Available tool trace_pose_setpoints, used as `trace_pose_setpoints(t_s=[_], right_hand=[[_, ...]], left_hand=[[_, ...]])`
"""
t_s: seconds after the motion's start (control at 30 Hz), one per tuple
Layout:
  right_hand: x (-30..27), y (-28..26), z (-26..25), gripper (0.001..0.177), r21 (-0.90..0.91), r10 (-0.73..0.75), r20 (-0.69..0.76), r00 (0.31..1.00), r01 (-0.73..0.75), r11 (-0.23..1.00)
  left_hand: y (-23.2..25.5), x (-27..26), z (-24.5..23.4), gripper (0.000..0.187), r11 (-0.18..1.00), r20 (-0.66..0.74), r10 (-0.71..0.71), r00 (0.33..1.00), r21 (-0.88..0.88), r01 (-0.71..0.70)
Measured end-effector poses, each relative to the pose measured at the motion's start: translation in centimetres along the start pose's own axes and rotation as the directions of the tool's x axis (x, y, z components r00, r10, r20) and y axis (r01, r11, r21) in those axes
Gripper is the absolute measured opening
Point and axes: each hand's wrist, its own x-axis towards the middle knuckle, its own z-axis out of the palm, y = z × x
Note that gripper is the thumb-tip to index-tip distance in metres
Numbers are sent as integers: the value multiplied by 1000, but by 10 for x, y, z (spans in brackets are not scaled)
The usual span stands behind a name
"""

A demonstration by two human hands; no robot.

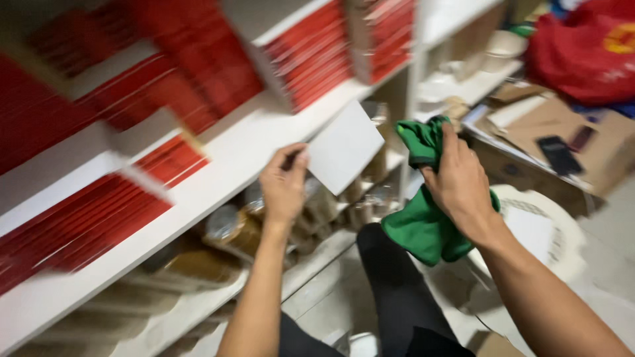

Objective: The person sits on the floor and repeatedly picks up small cards from a shelf, wipes them with a green cloth, and places them into a white plastic basket. The person also wipes the shelf surface with the cloth.

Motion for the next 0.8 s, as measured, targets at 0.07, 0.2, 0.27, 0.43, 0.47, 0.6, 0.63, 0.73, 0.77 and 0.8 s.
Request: trace_pose_setpoints(t_s=[0.07, 0.2, 0.27, 0.43, 0.47, 0.6, 0.63, 0.73, 0.77, 0.8], right_hand=[[9, -45, -5, 85, 46, -82, 20, 996, 81, 996], [32, -128, 6, 88, 178, -332, 70, 941, 315, 932], [47, -165, 21, 86, 192, -422, 92, 902, 400, 896], [86, -239, 86, 83, -165, -696, 47, 717, 692, 702], [93, -246, 102, 83, -159, -706, 48, 707, 703, 693], [106, -254, 139, 76, -259, -705, 39, 708, 689, 677], [107, -253, 141, 69, -293, -702, 26, 712, 677, 675], [104, -250, 137, 62, -328, -674, -9, 738, 635, 699], [100, -252, 140, 62, -324, -677, -1, 736, 640, 697], [96, -254, 142, 55, -409, -719, -73, 692, 637, 654]], left_hand=[[-6, 9, -45, 17, 1000, -88, -17, 996, -10, 17], [-35, 27, -113, 22, 981, -232, -165, 958, -143, 135], [-60, 36, -136, 23, 962, -277, -233, 932, -203, 181], [-81, 51, -160, 20, 917, -294, -301, 907, 172, 360], [-72, 50, -162, 20, 915, -308, -301, 903, 172, 364], [-37, 38, -163, 25, 792, -230, -259, 938, 506, 342], [-27, 35, -164, 34, 766, -169, -223, 960, 579, 280], [30, 18, -172, 89, 741, 46, -337, 940, 629, 235], [36, 15, -173, 89, 738, 42, -345, 938, 629, 244], [42, 13, -174, 109, 711, 111, -397, 911, 664, 229]])
